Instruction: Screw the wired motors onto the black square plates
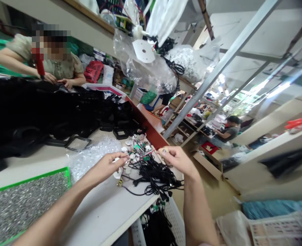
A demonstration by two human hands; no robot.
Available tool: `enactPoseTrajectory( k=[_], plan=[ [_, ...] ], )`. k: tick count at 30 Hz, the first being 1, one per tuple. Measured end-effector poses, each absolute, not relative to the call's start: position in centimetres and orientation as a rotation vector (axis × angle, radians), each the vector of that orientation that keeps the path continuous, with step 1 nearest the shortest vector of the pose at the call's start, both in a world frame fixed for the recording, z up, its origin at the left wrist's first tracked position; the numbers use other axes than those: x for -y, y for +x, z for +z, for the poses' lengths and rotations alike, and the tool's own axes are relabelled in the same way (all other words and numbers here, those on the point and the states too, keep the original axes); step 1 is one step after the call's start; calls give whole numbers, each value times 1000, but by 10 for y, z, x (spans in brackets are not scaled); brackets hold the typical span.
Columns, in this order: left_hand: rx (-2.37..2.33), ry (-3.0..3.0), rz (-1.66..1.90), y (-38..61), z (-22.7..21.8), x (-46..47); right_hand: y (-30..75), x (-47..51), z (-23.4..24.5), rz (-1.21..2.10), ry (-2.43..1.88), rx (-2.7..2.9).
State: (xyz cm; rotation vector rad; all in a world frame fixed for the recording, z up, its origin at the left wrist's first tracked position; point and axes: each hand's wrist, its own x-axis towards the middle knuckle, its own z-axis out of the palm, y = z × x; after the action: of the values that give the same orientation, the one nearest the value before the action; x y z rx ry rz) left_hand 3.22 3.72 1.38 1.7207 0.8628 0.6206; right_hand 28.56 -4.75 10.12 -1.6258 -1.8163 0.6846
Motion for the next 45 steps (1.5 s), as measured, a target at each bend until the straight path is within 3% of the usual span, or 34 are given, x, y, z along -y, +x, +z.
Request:
enactPoseTrajectory(
  k=[5, 12, 18, 24, 29, 34, 40, 42, 45],
  plan=[
    [-875, 1231, 591, -9, -25, 20, 254, 54, 108, 1052, -1365, 1978],
    [-926, 1072, 551, -29, -120, 80, 187, 29, 48, 1369, -1099, 2310],
    [-754, 986, 586, -41, -129, 95, 159, 28, 9, 1557, -984, 2402],
    [-1027, 823, 831, -51, -117, 84, 163, 36, -17, 1185, -1393, 2414],
    [-1321, 1370, 781, -81, -92, 80, 166, 69, -31, 894, -1625, 2468],
    [-1403, 1767, 555, -97, -63, 90, 116, 102, -46, 1006, -1508, 2170],
    [-1244, 1154, 838, -106, -77, 99, 35, 125, -100, 1162, -1436, 1683],
    [-1247, 1018, 853, -115, -87, 103, 24, 135, -112, 978, -1391, 1712],
    [-1248, 941, 771, -130, -99, 119, 24, 152, -118, 429, -1180, 2014]
  ],
)
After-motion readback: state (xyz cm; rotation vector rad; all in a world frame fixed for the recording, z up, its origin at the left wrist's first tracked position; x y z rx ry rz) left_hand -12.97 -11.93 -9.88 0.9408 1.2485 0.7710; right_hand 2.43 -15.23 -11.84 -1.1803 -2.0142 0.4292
